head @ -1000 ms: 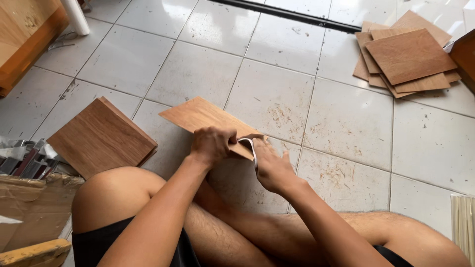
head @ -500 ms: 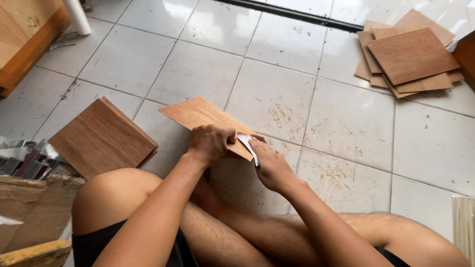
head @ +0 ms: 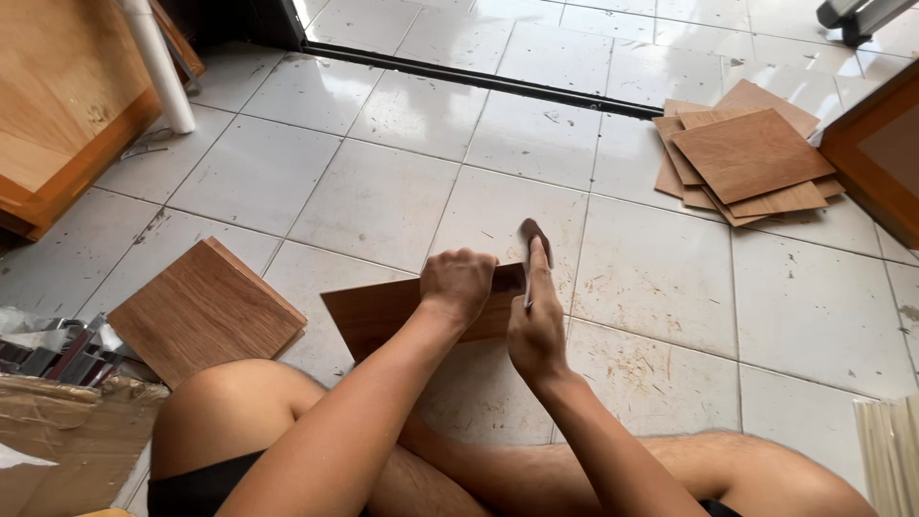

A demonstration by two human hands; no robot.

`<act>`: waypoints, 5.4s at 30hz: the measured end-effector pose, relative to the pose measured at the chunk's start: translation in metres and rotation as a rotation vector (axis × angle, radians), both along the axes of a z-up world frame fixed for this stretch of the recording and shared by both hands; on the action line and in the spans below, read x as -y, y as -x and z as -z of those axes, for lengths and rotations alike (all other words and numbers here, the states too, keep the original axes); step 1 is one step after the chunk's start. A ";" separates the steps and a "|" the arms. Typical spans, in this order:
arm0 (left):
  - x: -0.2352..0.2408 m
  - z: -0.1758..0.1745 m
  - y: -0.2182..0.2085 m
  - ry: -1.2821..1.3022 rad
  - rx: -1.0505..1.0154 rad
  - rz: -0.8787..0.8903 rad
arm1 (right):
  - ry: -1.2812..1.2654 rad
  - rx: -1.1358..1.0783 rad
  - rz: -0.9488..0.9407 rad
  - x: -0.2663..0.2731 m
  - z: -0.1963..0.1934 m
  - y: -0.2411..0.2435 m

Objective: The person sits on the floor and sands a small rectangular wooden tile using a sanding block. They repeatedly rub the block over the surface and edges of the tile, flipping it over to sand both sides.

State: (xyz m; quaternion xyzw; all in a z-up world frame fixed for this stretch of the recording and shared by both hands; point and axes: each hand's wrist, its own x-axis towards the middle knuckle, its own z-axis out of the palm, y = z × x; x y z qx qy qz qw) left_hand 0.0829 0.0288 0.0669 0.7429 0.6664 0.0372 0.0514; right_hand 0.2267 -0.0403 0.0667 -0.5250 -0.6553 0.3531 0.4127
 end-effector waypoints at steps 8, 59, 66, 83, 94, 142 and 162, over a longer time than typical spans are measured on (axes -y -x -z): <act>0.020 -0.022 -0.006 0.148 0.070 -0.083 | 0.160 0.069 0.097 -0.011 0.031 -0.002; 0.080 -0.117 0.078 0.518 0.814 0.091 | -0.561 0.132 -0.121 -0.048 -0.036 -0.052; 0.092 0.050 0.089 0.214 0.955 -0.124 | -0.536 0.564 -0.074 -0.038 0.027 -0.029; 0.116 0.011 0.056 0.263 1.096 -0.232 | -0.467 0.821 0.086 -0.072 0.093 -0.049; 0.114 0.014 0.051 0.236 1.079 -0.188 | -0.569 0.917 0.043 -0.078 0.086 -0.067; 0.089 0.072 0.055 0.355 1.110 -0.275 | -0.355 0.566 -0.264 -0.009 0.032 0.018; 0.090 0.083 0.044 0.315 1.023 -0.261 | -0.579 0.560 -0.326 -0.020 0.047 0.007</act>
